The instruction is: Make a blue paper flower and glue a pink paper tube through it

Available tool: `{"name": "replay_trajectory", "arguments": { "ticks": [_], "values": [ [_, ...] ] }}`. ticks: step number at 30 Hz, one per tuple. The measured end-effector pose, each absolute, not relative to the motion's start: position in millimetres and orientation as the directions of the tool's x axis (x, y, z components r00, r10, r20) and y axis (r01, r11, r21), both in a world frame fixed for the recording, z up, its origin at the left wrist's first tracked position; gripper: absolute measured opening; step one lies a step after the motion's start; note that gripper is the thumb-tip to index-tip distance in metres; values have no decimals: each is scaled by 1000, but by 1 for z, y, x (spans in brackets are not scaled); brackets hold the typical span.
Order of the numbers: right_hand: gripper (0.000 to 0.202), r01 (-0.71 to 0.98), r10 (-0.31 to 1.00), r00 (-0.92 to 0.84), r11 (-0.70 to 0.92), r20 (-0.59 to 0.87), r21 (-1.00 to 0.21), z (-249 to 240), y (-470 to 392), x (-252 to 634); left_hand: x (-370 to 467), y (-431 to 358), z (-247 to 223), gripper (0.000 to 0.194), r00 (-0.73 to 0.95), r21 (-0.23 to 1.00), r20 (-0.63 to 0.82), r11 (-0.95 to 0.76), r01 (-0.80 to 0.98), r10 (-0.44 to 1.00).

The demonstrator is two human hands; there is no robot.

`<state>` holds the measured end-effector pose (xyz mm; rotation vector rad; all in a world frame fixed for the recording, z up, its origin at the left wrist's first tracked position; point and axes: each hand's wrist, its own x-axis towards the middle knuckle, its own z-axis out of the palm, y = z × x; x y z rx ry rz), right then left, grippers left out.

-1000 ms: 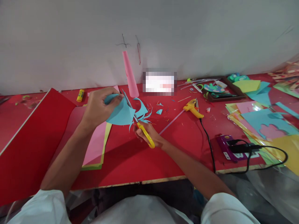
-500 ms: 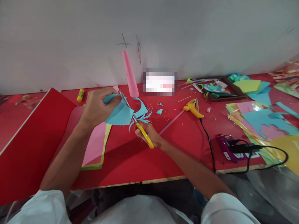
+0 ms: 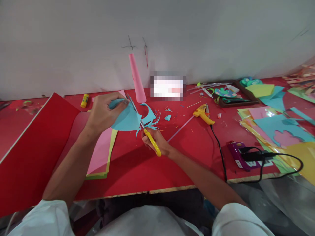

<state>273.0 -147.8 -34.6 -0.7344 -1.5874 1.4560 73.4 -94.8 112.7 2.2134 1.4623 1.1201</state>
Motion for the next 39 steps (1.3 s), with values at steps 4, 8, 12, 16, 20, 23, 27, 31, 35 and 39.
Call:
{"name": "replay_trajectory", "arguments": {
  "ticks": [4, 8, 12, 16, 20, 23, 27, 31, 35, 39],
  "values": [
    [71, -97, 862, -474, 151, 179, -984, -36, -148, 274, 75, -94, 110, 22, 189, 638, 451, -463, 615, 872],
    [72, -100, 867, -460, 164, 192, -981, -39, -148, 274, 76, -94, 108, 20, 188, 674, 439, -460, 578, 879],
    [70, -105, 867, -456, 173, 202, -979, -44, -147, 273, 77, -93, 105, 24, 185, 722, 417, -448, 527, 890],
    [69, -127, 867, -448, 179, 217, -976, -49, -147, 272, 80, -93, 101, 25, 170, 741, 419, -444, 504, 892],
    [71, -114, 875, -434, 181, 213, -977, -49, -147, 272, 84, -93, 96, 24, 145, 738, 444, -452, 501, 884],
    [71, -113, 876, -432, 184, 215, -976, -47, -148, 272, 86, -93, 95, 24, 136, 748, 444, -450, 489, 886],
    [71, -133, 875, -426, 189, 229, -973, -45, -148, 272, 89, -95, 96, 22, 117, 763, 441, -440, 473, 890],
    [71, -124, 880, -418, 190, 225, -974, -42, -148, 272, 92, -97, 95, 23, 98, 777, 436, -430, 461, 894],
    [70, -143, 878, -415, 199, 241, -970, -40, -148, 272, 94, -99, 93, 23, 98, 797, 417, -415, 438, 904],
    [70, -140, 879, -408, 209, 249, -968, -41, -148, 271, 94, -100, 93, 23, 100, 804, 407, -408, 433, 908]
  ]
}}
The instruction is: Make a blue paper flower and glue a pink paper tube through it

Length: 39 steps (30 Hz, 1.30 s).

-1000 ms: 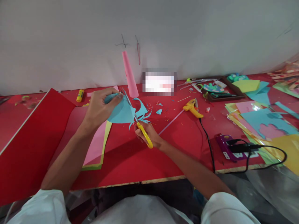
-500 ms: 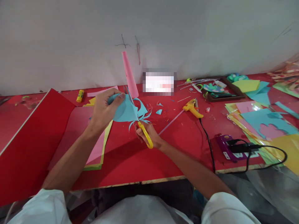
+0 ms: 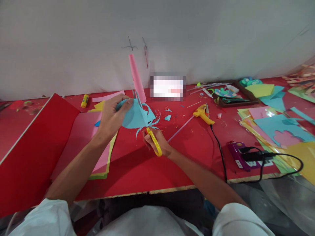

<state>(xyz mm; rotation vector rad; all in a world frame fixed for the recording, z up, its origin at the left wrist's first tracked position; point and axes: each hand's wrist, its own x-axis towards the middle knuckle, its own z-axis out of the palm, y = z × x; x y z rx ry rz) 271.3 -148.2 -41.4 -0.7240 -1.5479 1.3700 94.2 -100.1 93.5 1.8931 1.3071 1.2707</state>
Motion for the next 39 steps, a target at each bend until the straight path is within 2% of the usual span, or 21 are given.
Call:
{"name": "replay_trajectory", "arguments": {
  "ticks": [8, 28, 39],
  "values": [
    [74, -104, 894, -396, 183, 209, -978, -43, -148, 271, 96, -99, 92, 24, 99, 779, 426, -420, 466, 899],
    [69, -131, 889, -380, 221, 255, -966, -46, -150, 269, 100, -102, 89, 23, 112, 783, 430, -432, 448, 896],
    [73, -134, 923, -331, 159, 195, -978, -37, -152, 265, 100, -101, 86, 25, 101, 777, 458, -453, 437, 883]
  ]
}}
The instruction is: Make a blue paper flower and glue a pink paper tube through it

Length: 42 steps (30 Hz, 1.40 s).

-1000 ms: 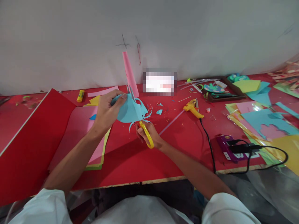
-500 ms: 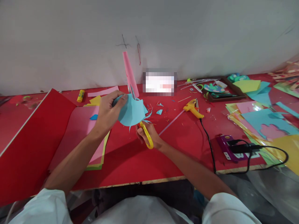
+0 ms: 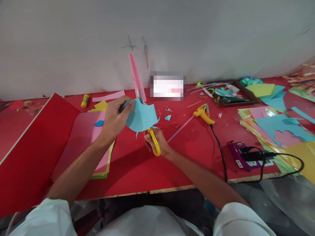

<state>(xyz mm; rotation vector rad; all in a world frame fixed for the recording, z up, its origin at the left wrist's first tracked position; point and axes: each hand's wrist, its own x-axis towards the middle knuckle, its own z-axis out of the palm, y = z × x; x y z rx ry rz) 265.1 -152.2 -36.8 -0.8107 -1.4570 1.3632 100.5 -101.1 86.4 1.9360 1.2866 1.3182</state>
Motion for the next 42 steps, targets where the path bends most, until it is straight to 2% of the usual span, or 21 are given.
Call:
{"name": "replay_trajectory", "arguments": {
  "ticks": [5, 10, 14, 19, 22, 24, 27, 29, 32, 36, 39, 42],
  "values": [
    [72, -180, 941, -268, 160, 205, -971, -39, -150, 265, 94, -95, 88, 22, 116, 776, 465, -467, 425, 878],
    [74, -248, 958, -215, 136, 192, -959, -37, -145, 266, 79, -85, 95, 8, 222, 747, 442, -494, 445, 869],
    [67, -288, 951, -210, 163, 228, -944, -36, -142, 269, 71, -83, 101, 13, 399, 693, 353, -523, 496, 846],
    [53, -234, 970, -186, 110, 155, -966, -34, -142, 269, 73, -86, 97, 13, 534, 697, 220, -515, 500, 816],
    [50, -215, 976, -171, 94, 132, -972, -34, -143, 266, 77, -83, 90, 16, 520, 735, 207, -482, 476, 829],
    [48, -203, 983, -129, 107, 135, -973, -34, -145, 265, 77, -80, 85, 25, 487, 804, 198, -425, 416, 851],
    [45, -196, 989, -15, 142, 148, -970, -35, -145, 265, 75, -71, 77, 42, 441, 924, 106, -252, 287, 891],
    [47, -212, 986, 72, 165, 153, -963, -37, -143, 265, 74, -66, 70, 46, 429, 976, 26, -115, 183, 903],
    [54, -268, 966, 214, 203, 147, -942, -40, -138, 264, 76, -61, 56, 46, 510, 998, -46, 15, 65, 859],
    [61, -325, 935, 336, 233, 118, -917, -43, -131, 263, 91, -66, 40, 44, 584, 997, -62, 25, 71, 809],
    [63, -328, 940, 317, 237, 130, -914, -40, -131, 263, 104, -73, 32, 43, 519, 997, -52, 13, 78, 853],
    [58, -297, 957, 230, 241, 176, -924, -34, -136, 264, 110, -77, 34, 43, 391, 999, 20, -37, 34, 920]
  ]
}}
